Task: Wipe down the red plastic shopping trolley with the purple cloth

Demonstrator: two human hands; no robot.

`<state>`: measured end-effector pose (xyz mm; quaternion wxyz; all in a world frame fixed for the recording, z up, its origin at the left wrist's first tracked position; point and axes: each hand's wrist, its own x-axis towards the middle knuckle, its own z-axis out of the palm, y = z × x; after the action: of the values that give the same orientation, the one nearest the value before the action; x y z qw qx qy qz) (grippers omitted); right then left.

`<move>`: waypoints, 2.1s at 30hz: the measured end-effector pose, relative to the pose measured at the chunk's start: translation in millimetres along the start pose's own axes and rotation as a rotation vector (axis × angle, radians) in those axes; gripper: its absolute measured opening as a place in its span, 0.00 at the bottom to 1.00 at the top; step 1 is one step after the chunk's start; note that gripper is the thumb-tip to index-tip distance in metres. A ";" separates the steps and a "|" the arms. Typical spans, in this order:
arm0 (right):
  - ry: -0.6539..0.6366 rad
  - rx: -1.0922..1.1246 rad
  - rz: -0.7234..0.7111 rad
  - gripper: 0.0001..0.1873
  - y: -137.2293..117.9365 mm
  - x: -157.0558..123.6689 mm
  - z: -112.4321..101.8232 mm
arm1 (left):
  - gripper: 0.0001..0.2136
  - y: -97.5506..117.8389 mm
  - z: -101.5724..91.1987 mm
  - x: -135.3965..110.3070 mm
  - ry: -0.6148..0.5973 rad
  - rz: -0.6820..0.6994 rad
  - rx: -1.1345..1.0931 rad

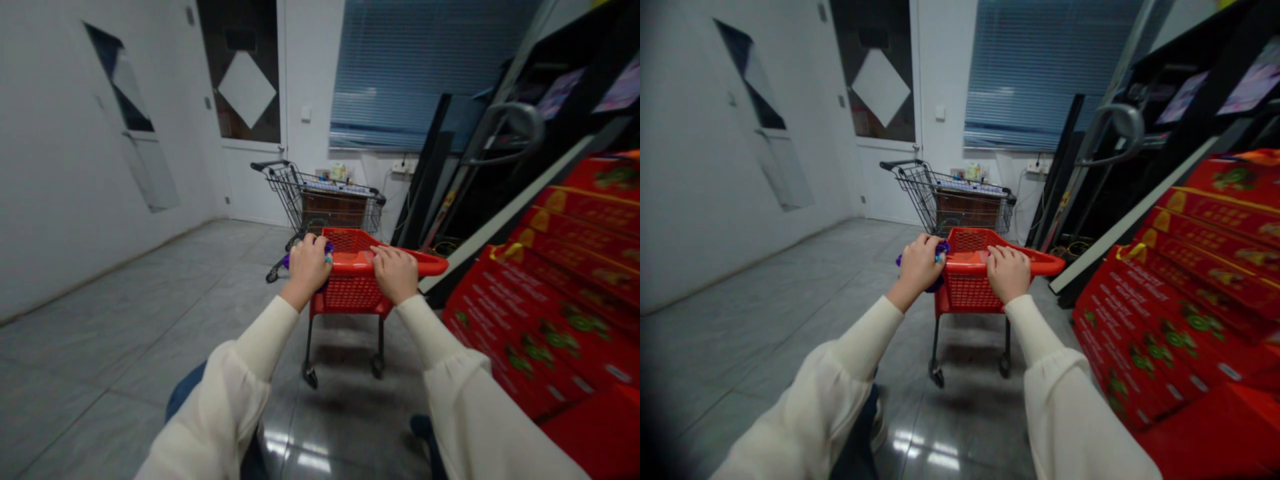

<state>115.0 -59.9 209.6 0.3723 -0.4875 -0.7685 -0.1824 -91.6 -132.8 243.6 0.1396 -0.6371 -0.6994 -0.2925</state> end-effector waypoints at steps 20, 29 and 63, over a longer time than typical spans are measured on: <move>0.023 0.004 0.046 0.20 -23.8 0.7 9.5 | 0.10 42.8 22.0 -6.0 0.091 0.000 0.033; 0.024 0.009 0.047 0.20 -18.3 0.1 7.6 | 0.11 7.5 6.4 1.9 0.023 -0.014 0.054; 0.006 -0.073 0.042 0.22 9.3 -20.6 0.8 | 0.12 19.1 15.5 22.1 -0.005 -0.026 0.084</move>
<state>128.0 -67.7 192.9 0.3603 -0.5162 -0.7497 -0.2039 -73.5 -105.5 248.3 0.1606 -0.6223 -0.7196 -0.2631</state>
